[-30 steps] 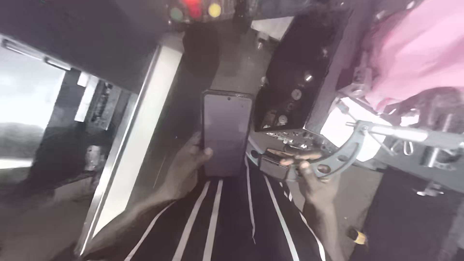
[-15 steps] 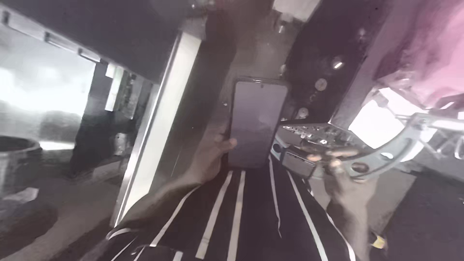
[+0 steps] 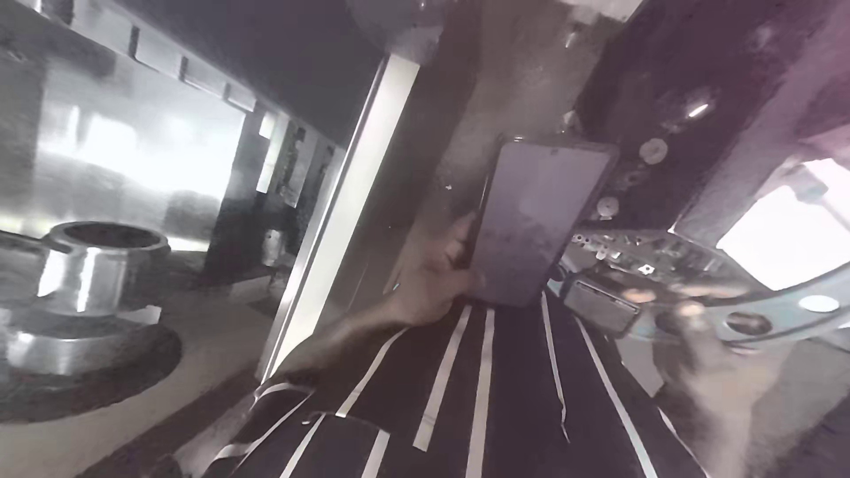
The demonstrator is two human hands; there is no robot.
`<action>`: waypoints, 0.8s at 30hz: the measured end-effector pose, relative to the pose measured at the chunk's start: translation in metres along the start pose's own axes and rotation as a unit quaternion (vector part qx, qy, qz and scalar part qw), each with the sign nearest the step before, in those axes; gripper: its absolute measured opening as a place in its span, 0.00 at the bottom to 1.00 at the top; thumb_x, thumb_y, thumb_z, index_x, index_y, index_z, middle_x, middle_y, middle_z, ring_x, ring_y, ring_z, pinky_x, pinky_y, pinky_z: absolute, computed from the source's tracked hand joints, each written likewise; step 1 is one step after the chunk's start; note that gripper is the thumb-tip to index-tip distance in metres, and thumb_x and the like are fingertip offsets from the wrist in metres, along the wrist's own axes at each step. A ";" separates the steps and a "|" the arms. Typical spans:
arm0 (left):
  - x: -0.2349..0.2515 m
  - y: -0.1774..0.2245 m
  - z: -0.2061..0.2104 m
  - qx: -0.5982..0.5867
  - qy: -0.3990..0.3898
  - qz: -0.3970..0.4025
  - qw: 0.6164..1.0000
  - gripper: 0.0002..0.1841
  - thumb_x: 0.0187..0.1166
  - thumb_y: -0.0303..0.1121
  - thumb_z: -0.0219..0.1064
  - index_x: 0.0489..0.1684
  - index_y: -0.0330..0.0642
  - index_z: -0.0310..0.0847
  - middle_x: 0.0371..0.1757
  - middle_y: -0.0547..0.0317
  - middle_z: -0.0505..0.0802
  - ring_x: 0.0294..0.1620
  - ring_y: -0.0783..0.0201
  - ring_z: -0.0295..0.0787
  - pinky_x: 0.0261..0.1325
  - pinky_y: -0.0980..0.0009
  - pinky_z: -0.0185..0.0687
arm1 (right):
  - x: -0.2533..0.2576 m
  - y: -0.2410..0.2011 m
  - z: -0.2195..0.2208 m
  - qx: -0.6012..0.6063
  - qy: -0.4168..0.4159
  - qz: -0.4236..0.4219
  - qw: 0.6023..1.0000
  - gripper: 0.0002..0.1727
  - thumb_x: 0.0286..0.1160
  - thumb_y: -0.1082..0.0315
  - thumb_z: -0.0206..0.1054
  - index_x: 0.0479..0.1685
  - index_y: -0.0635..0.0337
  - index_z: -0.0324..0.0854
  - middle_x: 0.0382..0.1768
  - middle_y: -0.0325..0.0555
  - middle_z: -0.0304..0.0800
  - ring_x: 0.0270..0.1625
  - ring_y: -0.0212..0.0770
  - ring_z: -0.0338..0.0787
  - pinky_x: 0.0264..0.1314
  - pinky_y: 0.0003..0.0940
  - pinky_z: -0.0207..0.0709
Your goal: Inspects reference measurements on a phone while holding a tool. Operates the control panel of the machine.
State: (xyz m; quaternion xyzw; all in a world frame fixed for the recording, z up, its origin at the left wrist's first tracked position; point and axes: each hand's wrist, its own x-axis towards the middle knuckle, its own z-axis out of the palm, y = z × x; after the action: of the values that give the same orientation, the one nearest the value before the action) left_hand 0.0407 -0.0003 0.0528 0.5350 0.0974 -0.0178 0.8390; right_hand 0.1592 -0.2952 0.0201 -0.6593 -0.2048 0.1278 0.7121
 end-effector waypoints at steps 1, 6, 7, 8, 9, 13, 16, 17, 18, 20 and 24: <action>-0.001 0.001 -0.001 0.013 -0.002 -0.004 1.000 0.35 0.66 0.14 0.58 0.81 0.35 0.62 0.57 0.64 0.92 0.53 0.75 0.90 0.57 0.72 0.89 | 0.000 -0.001 0.001 0.000 0.000 0.001 1.000 0.14 0.76 0.55 0.74 0.59 0.39 0.84 0.44 0.31 0.97 0.42 0.36 0.97 0.51 0.36 0.94; -0.003 -0.005 -0.006 0.010 -0.030 0.010 0.999 0.33 0.71 0.20 0.65 0.81 0.44 0.66 0.60 0.64 0.90 0.57 0.71 0.89 0.59 0.69 0.89 | 0.000 -0.011 0.008 -0.036 0.020 0.013 0.999 0.14 0.76 0.54 0.74 0.57 0.40 0.84 0.43 0.31 0.97 0.41 0.34 0.96 0.46 0.31 0.93; -0.003 -0.006 -0.004 -0.005 -0.026 -0.005 1.000 0.34 0.70 0.19 0.65 0.81 0.45 0.65 0.60 0.63 0.90 0.57 0.70 0.89 0.59 0.68 0.89 | 0.000 -0.013 0.008 -0.033 0.025 0.013 0.999 0.14 0.76 0.55 0.75 0.56 0.42 0.84 0.42 0.34 0.98 0.40 0.34 0.97 0.44 0.30 0.93; -0.003 -0.007 -0.005 -0.013 -0.024 -0.018 0.999 0.35 0.70 0.18 0.64 0.82 0.48 0.64 0.60 0.62 0.91 0.56 0.68 0.90 0.58 0.68 0.90 | 0.001 -0.013 0.007 -0.026 0.021 0.011 0.999 0.13 0.77 0.56 0.74 0.55 0.45 0.83 0.41 0.37 0.98 0.39 0.36 0.97 0.43 0.31 0.93; -0.004 -0.009 -0.007 -0.019 -0.011 -0.031 0.999 0.37 0.69 0.17 0.64 0.83 0.50 0.65 0.59 0.61 0.92 0.55 0.67 0.92 0.57 0.68 0.91 | 0.001 -0.011 0.007 -0.013 0.015 0.009 1.000 0.11 0.78 0.59 0.74 0.54 0.47 0.83 0.41 0.40 0.98 0.39 0.38 0.97 0.43 0.32 0.93; -0.008 -0.013 -0.011 0.001 0.000 -0.012 1.000 0.36 0.67 0.21 0.67 0.82 0.51 0.68 0.60 0.62 0.92 0.55 0.68 0.91 0.55 0.69 0.91 | 0.001 -0.008 0.006 0.025 0.000 0.009 1.000 0.09 0.79 0.62 0.73 0.52 0.52 0.84 0.40 0.47 0.97 0.40 0.44 0.98 0.48 0.41 0.95; -0.008 -0.010 -0.013 0.044 -0.003 0.001 0.999 0.34 0.67 0.21 0.66 0.80 0.51 0.73 0.61 0.61 0.91 0.57 0.66 0.91 0.56 0.67 0.91 | 0.001 -0.008 0.008 0.034 -0.005 0.002 0.999 0.09 0.79 0.64 0.72 0.52 0.53 0.84 0.39 0.47 0.97 0.40 0.45 0.98 0.49 0.42 0.95; -0.009 -0.010 -0.014 0.047 -0.010 0.005 0.999 0.35 0.68 0.21 0.64 0.83 0.51 0.69 0.62 0.60 0.91 0.58 0.65 0.90 0.57 0.67 0.91 | 0.002 -0.009 0.008 0.031 -0.008 -0.001 0.999 0.09 0.79 0.63 0.72 0.52 0.53 0.85 0.39 0.47 0.97 0.41 0.45 0.98 0.50 0.42 0.95; -0.009 -0.010 -0.014 0.048 -0.018 0.007 0.999 0.37 0.69 0.20 0.63 0.85 0.50 0.64 0.63 0.60 0.90 0.58 0.65 0.90 0.58 0.67 0.91 | 0.002 -0.009 0.007 0.026 -0.013 -0.002 1.000 0.09 0.80 0.62 0.72 0.52 0.52 0.84 0.40 0.46 0.97 0.41 0.45 0.98 0.51 0.43 0.95; -0.010 -0.012 -0.016 0.041 -0.019 0.006 0.999 0.40 0.68 0.19 0.61 0.88 0.51 0.59 0.65 0.58 0.90 0.59 0.63 0.90 0.57 0.66 0.92 | 0.002 -0.009 0.006 0.022 -0.017 -0.002 1.000 0.09 0.80 0.62 0.71 0.53 0.53 0.84 0.40 0.47 0.97 0.42 0.47 0.98 0.53 0.47 0.95; -0.015 -0.015 -0.023 0.094 -0.011 0.029 0.995 0.31 0.70 0.26 0.64 0.78 0.53 0.74 0.72 0.64 0.85 0.68 0.66 0.84 0.64 0.66 0.87 | 0.002 -0.011 0.006 0.016 -0.009 -0.001 1.000 0.09 0.79 0.63 0.73 0.52 0.52 0.84 0.40 0.45 0.97 0.41 0.44 0.98 0.50 0.42 0.95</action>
State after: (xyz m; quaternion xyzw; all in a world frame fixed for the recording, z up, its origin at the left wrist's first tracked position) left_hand 0.0202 0.0131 0.0325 0.6138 0.0708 -0.0085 0.7862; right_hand 0.1568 -0.2901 0.0317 -0.6463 -0.2098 0.1361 0.7209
